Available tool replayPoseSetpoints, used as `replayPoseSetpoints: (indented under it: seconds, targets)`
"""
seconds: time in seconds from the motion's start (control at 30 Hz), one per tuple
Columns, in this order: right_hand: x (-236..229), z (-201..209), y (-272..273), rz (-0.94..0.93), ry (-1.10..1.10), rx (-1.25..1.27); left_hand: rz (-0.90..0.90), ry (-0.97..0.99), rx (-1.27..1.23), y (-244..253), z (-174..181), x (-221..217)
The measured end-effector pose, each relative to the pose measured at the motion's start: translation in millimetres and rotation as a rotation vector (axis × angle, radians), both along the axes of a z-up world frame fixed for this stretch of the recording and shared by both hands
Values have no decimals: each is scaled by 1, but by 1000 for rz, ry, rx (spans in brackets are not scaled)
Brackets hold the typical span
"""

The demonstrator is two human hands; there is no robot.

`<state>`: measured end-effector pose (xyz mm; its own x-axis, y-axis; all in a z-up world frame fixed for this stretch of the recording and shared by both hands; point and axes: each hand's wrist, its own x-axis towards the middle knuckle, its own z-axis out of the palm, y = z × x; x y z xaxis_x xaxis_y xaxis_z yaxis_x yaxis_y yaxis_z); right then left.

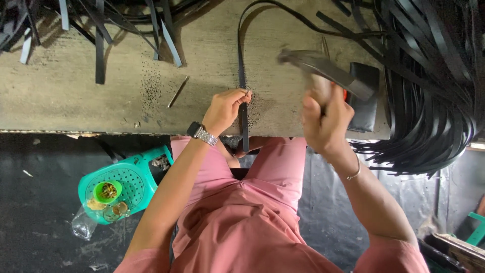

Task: The person uses a hammer and metal punch to drive fasteners into a black leather strap on a wooden workbench. They repeatedly position the punch, strike it with the hammer, and adjust the strap while working.

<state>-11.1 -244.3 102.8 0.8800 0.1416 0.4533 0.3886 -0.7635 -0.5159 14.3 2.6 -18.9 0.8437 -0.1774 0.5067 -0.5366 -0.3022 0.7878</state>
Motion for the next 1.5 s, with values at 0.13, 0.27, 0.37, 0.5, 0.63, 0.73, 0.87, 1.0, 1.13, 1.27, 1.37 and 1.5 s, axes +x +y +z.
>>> replayPoseSetpoints:
  seconds: [0.13,0.27,0.37,0.5,0.63,0.73,0.87,1.0,1.13,1.27,1.37,1.5]
  targets:
    - [-21,30,50,194,-67,102,-16,33,42,1,-8,1]
    - [-20,10,40,58,494,-141,-27,59,86,-1,-10,5]
    - [-17,25,34,4,493,-107,-27,59,74,1,6,-2]
    - [-17,18,14,-211,9,-255,-11,-2,115,1,-10,3]
    - [-24,3,42,-80,451,-190,-22,20,133,3,-14,3]
    - [-25,18,40,35,486,-254,-8,5,179,2,-14,2]
    - [-24,53,17,-121,295,-169,2,-13,148,2,-16,4]
    - [-29,29,36,-44,370,-202,-21,-2,138,1,-17,0]
    - [-18,14,25,54,494,-122,-13,-13,194,1,-11,2]
    - [-14,33,18,-73,367,78,-8,1,137,2,-11,0]
    - [18,-15,-13,-272,303,-173,-4,12,143,-1,-3,-2]
    - [33,-42,-9,-368,337,-440,-28,74,80,0,3,-5]
